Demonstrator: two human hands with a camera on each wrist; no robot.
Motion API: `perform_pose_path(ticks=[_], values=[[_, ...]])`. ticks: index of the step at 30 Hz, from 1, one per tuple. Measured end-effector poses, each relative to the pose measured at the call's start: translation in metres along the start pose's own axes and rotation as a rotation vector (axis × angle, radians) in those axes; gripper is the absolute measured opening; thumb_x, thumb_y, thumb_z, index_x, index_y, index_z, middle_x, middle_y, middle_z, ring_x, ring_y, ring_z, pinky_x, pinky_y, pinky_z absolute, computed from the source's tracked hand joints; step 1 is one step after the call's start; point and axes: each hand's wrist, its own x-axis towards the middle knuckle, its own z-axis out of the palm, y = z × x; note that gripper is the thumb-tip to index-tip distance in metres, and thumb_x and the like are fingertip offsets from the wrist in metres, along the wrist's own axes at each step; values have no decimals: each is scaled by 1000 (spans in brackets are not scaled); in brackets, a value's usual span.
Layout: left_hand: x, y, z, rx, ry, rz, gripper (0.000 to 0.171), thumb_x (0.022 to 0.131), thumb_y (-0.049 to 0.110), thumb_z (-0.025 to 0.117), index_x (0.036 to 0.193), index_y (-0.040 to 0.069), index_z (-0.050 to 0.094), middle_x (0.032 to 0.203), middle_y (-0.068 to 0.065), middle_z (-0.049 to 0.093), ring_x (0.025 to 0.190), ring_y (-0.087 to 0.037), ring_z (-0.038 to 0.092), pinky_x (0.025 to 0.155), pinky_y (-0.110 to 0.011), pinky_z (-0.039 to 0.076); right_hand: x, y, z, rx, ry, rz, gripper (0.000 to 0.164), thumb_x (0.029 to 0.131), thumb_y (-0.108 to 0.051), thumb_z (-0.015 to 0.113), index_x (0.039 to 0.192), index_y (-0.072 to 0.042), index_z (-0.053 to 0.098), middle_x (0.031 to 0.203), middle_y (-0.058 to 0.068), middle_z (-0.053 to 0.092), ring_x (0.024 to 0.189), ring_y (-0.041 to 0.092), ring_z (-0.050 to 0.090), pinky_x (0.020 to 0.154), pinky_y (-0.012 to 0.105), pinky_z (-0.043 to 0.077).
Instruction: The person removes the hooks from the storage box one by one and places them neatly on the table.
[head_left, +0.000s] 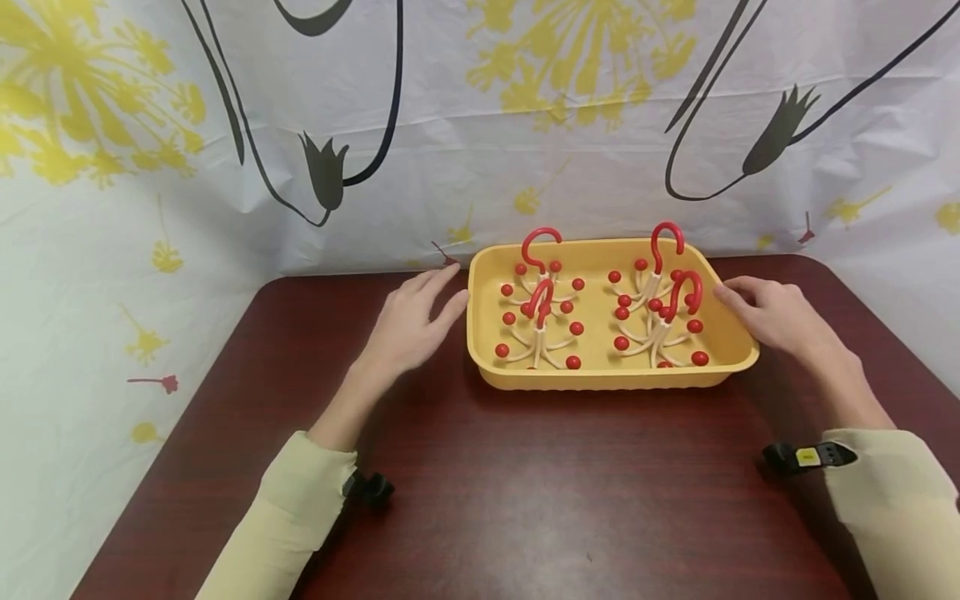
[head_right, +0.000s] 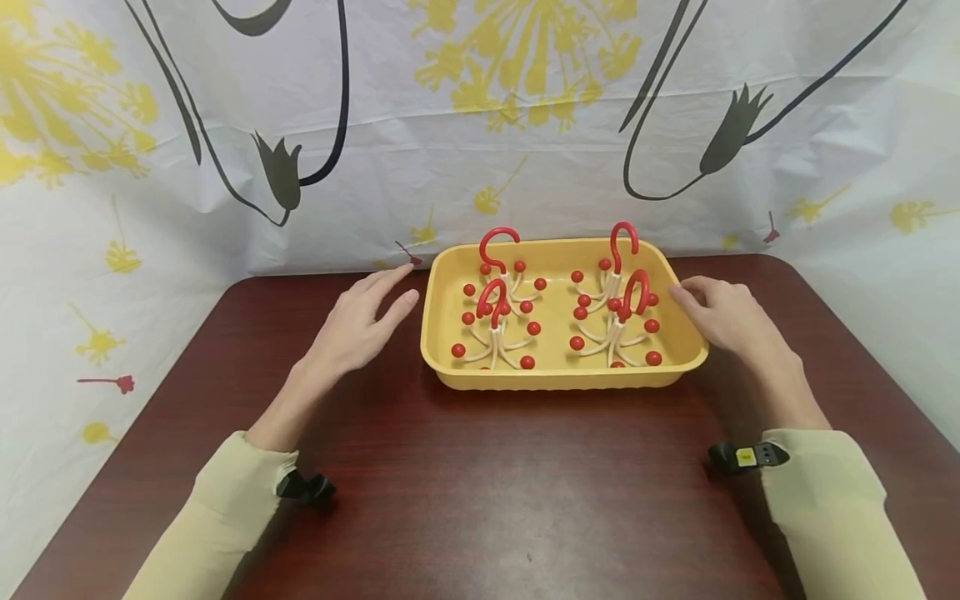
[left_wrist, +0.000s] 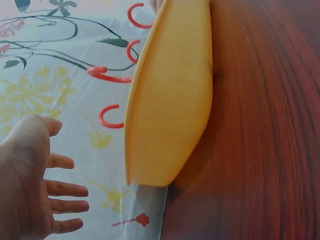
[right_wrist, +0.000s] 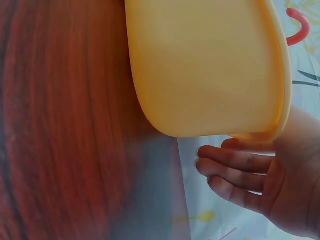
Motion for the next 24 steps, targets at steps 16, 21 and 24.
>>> perform_pose_path(ticks=[16,21,24], values=[[6,22,12,-207,-109,-4,56,105,45,48,149,9,49,133,-11,59,124,-26,52,106,-45,43,0,-1,9,25,96,-17,51,107,-34,47,124,12,59,97,27,67,79,33,58,64,38,48],[9,28,15,-296,-86,49,47,105,36,53,142,6,55,120,-9,64,111,-21,57,97,-42,48,-1,-1,10,36,98,-15,51,107,-34,46,126,12,58,98,28,66,80,34,58,66,39,48],[11,33,18,-333,-81,74,44,105,32,55,139,5,57,113,-7,65,107,-20,58,95,-42,49,-2,0,11,42,91,-9,53,107,-35,45,128,12,57,101,29,65,81,35,58,68,40,49]])
